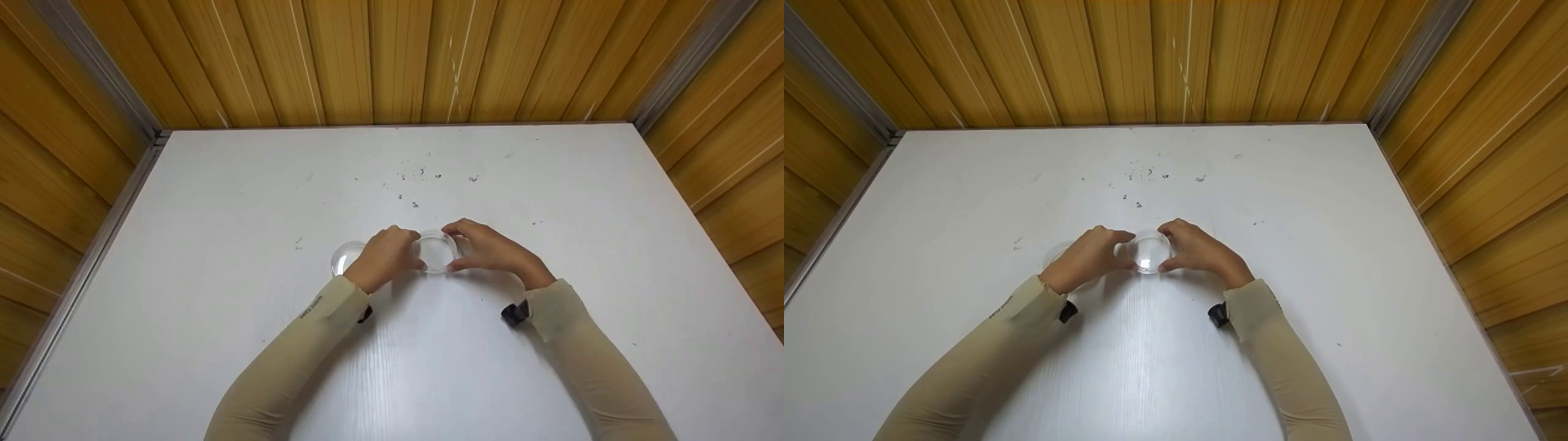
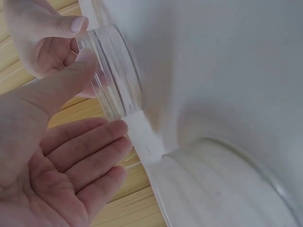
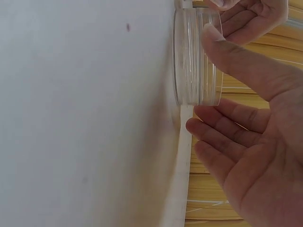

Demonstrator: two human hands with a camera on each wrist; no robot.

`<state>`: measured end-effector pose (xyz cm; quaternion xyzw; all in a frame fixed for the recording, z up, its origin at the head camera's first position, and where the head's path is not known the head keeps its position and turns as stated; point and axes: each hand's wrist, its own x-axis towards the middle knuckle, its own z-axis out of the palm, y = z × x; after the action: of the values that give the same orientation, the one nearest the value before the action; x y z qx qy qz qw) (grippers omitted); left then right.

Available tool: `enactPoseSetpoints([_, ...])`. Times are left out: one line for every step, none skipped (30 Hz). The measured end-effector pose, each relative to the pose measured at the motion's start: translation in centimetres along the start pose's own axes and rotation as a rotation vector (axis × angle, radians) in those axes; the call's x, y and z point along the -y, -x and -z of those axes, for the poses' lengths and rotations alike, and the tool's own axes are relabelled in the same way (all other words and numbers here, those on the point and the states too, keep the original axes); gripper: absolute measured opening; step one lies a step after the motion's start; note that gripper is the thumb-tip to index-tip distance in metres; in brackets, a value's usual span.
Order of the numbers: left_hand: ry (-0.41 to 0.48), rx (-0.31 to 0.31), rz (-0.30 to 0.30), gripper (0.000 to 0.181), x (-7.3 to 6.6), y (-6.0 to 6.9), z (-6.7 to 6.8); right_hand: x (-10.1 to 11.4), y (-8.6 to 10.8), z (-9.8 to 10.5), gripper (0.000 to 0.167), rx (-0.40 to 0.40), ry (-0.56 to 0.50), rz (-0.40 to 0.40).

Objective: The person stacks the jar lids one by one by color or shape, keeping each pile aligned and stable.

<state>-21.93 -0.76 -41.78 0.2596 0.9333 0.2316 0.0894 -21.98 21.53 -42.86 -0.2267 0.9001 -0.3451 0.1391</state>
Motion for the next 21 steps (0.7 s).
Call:
enactPoseSetpoints([0.003,0.003,0.002,0.049,0.0,0.02,0.0,-0.01,0.01,-0.01,0.067,0.001,0.002,0.003])
enactPoseSetpoints([-0.001,0.001,0.0,0.049,0.0,0.04,0.0,0.02,0.02,-0.02,0.067,0.001,0.004,0.003])
enactPoseSetpoints([-0.004,0.001,-0.002,0.047,0.01,0.05,0.0,0.03,0.03,-0.03,0.067,0.002,0.004,0.005])
enactPoseSetpoints([-0.004,0.001,-0.004,0.044,0.02,0.07,0.01,0.02,0.03,-0.05,0.067,0.002,0.006,0.007])
enactPoseSetpoints([-0.01,0.001,-0.006,0.042,0.02,0.08,0.02,0.02,0.04,-0.06,0.067,0.004,0.007,0.009])
enactPoseSetpoints([-0.014,0.0,-0.007,0.04,0.03,0.1,0.03,0.01,0.04,-0.08,0.068,0.005,0.003,0.005])
enactPoseSetpoints([-0.017,0.0,-0.007,0.038,0.04,0.09,0.03,0.0,0.03,-0.09,0.068,0.008,0.002,0.005])
enactPoseSetpoints([-0.02,0.001,-0.008,0.036,0.06,0.07,0.03,0.04,0.02,-0.09,0.068,0.009,-0.001,0.001])
enactPoseSetpoints([-0.02,0.001,-0.008,0.035,0.07,0.06,0.02,0.03,0.01,-0.09,0.068,0.009,-0.001,0.002])
enactPoseSetpoints([-0.019,0.002,-0.008,0.035,0.07,0.06,0.01,0.04,0.0,-0.08,0.068,0.01,0.001,0.001])
enactPoseSetpoints([-0.019,0.002,-0.008,0.035,0.09,0.05,0.01,0.06,-0.01,-0.07,0.068,0.01,0.0,0.0])
enactPoseSetpoints([-0.016,0.003,-0.011,0.035,0.1,0.03,0.01,0.05,-0.02,-0.06,0.068,0.009,-0.001,-0.002])
enactPoseSetpoints([-0.015,0.004,-0.013,0.035,0.1,0.03,0.03,0.05,-0.04,-0.05,0.068,0.008,0.0,-0.003])
enactPoseSetpoints([-0.015,0.006,-0.013,0.036,0.1,0.04,0.04,0.05,-0.02,-0.05,0.068,0.007,0.001,-0.002])
enactPoseSetpoints([-0.014,0.007,-0.015,0.037,0.08,0.05,0.05,0.01,0.0,-0.05,0.069,0.007,0.001,-0.003])
enactPoseSetpoints([-0.015,0.01,-0.016,0.038,0.06,0.06,0.08,-0.04,0.0,-0.06,0.069,0.008,0.001,-0.005])
enactPoseSetpoints([-0.019,0.014,-0.014,0.04,0.04,0.04,0.08,-0.07,0.04,-0.06,0.07,0.009,-0.002,-0.006])
enactPoseSetpoints([-0.025,0.019,-0.012,0.041,0.01,0.03,0.09,-0.12,0.06,-0.05,0.071,0.011,-0.004,-0.009])
enactPoseSetpoints([-0.033,0.025,-0.007,0.043,-0.02,0.04,0.09,-0.17,0.09,-0.06,0.072,0.013,-0.005,-0.011])
enactPoseSetpoints([-0.039,0.032,-0.004,0.045,-0.04,0.05,0.1,-0.23,0.14,-0.06,0.074,0.016,-0.007,-0.012])
enactPoseSetpoints([-0.045,0.039,-0.002,0.047,-0.05,0.05,0.11,-0.29,0.18,-0.05,0.076,0.018,-0.008,-0.012])
